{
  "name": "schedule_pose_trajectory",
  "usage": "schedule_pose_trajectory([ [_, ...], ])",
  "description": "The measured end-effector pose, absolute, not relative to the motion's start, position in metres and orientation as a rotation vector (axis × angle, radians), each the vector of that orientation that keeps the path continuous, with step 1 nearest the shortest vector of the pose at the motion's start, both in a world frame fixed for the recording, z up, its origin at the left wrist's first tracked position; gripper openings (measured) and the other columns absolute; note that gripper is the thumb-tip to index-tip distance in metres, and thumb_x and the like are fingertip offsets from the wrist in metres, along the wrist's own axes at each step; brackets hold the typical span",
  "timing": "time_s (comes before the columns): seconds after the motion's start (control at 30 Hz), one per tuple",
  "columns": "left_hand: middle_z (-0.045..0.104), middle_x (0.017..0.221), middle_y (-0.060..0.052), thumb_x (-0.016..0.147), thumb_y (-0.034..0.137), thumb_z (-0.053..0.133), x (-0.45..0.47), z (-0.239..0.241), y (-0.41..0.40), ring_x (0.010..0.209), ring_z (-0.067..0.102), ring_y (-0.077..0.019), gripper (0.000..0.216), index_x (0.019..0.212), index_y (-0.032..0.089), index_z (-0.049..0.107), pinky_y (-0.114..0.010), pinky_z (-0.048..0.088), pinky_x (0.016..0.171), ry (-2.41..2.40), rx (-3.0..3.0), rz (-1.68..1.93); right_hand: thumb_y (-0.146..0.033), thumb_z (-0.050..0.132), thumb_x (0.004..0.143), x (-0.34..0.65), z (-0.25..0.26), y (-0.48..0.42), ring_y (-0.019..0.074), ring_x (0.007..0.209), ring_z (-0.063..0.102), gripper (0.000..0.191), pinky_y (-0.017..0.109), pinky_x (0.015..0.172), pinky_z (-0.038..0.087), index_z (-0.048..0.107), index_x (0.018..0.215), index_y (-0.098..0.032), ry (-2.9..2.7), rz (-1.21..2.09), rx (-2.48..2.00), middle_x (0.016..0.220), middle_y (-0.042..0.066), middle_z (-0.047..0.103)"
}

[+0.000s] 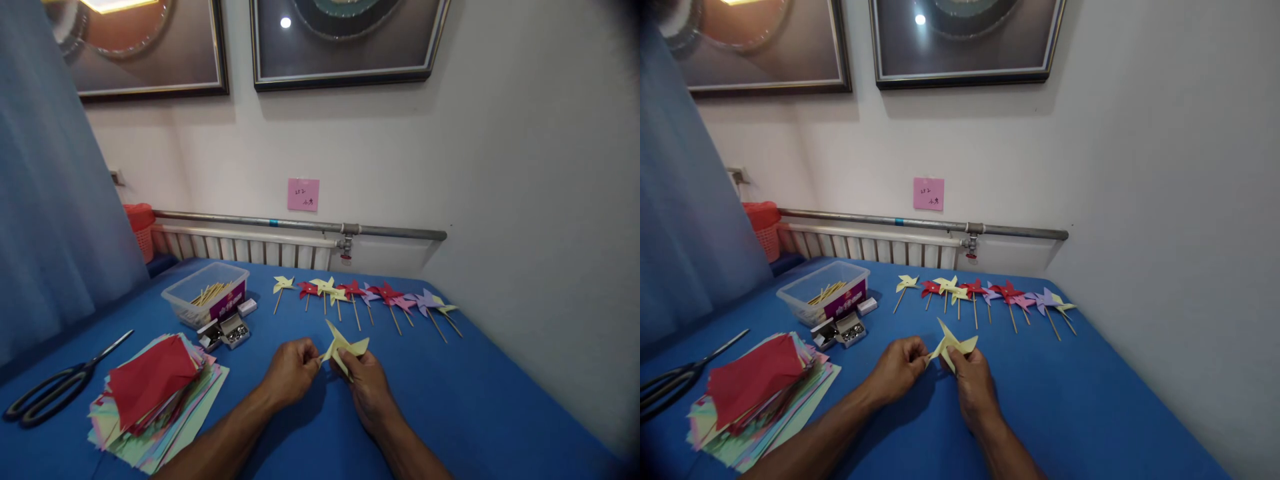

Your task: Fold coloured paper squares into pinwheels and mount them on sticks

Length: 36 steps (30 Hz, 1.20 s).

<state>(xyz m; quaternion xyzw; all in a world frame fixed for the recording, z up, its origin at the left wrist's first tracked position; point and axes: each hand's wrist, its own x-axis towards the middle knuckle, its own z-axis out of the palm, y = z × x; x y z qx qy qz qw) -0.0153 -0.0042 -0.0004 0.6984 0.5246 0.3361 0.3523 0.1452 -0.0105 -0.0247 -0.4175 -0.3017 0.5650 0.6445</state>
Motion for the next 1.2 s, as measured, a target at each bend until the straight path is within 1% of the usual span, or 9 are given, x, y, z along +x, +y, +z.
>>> schedule_pose_trajectory([
  [0.1, 0.053, 0.06, 0.005, 0.081, 0.017, 0.055, -0.0149, 0.0044, -0.0081, 0.058, 0.046, -0.011, 0.009, 0.075, 0.018, 0.06, -0.024, 0.029, 0.056, 1.388, 1.864, 0.865, -0.032, 0.09, 0.054, 0.1455, -0.024, -0.0104, 0.0225, 0.069, 0.069, 0.032, 0.029, 0.059, 0.049, 0.071, 0.077, -0.02, -0.677, 1.288, -0.956, 0.066, -0.001, 0.074],
  [0.33, 0.057, 0.062, 0.003, 0.083, 0.019, 0.055, -0.015, 0.0063, -0.0105, 0.06, 0.049, -0.0119, 0.01, 0.077, 0.018, 0.063, -0.024, 0.027, 0.057, 1.427, 1.927, 0.874, -0.03, 0.091, 0.055, 0.1454, -0.0195, -0.0125, 0.0229, 0.07, 0.07, 0.033, 0.031, 0.064, 0.053, 0.071, 0.078, -0.02, -0.648, 1.299, -0.942, 0.07, -0.001, 0.075],
  [0.57, 0.056, 0.061, 0.004, 0.081, 0.018, 0.055, -0.0152, 0.0087, -0.0096, 0.06, 0.048, -0.0122, 0.009, 0.077, 0.018, 0.063, -0.024, 0.028, 0.058, 1.431, 1.884, 0.853, -0.03, 0.09, 0.058, 0.1445, -0.0198, -0.0135, 0.0246, 0.074, 0.071, 0.029, 0.033, 0.066, 0.054, 0.07, 0.078, -0.021, -0.686, 1.308, -0.904, 0.068, -0.001, 0.074],
  [0.8, 0.057, 0.063, 0.003, 0.08, 0.017, 0.055, -0.0149, 0.0095, -0.0096, 0.061, 0.049, -0.0123, 0.009, 0.076, 0.018, 0.062, -0.024, 0.028, 0.058, 1.423, 1.877, 0.856, -0.03, 0.091, 0.055, 0.1439, -0.0167, -0.0139, 0.0254, 0.077, 0.071, 0.032, 0.033, 0.068, 0.055, 0.068, 0.075, -0.021, -0.677, 1.309, -0.911, 0.066, -0.002, 0.072],
  [1.0, 0.055, 0.061, 0.004, 0.081, 0.018, 0.056, -0.0152, 0.0082, -0.0093, 0.059, 0.047, -0.0118, 0.008, 0.075, 0.018, 0.061, -0.024, 0.027, 0.057, 1.439, 1.864, 0.876, -0.028, 0.092, 0.052, 0.1435, -0.0155, -0.0139, 0.0258, 0.079, 0.071, 0.038, 0.034, 0.07, 0.055, 0.07, 0.082, -0.02, -0.646, 1.322, -0.889, 0.066, -0.002, 0.071],
  [1.2, 0.053, 0.059, 0.005, 0.081, 0.018, 0.056, -0.0178, 0.0097, -0.0079, 0.058, 0.046, -0.0115, 0.009, 0.074, 0.018, 0.061, -0.024, 0.028, 0.056, 1.396, 1.829, 0.861, -0.029, 0.091, 0.055, 0.1447, -0.0155, -0.0147, 0.0262, 0.08, 0.072, 0.031, 0.033, 0.069, 0.055, 0.07, 0.077, -0.021, -0.674, 1.322, -0.892, 0.068, -0.001, 0.073],
])
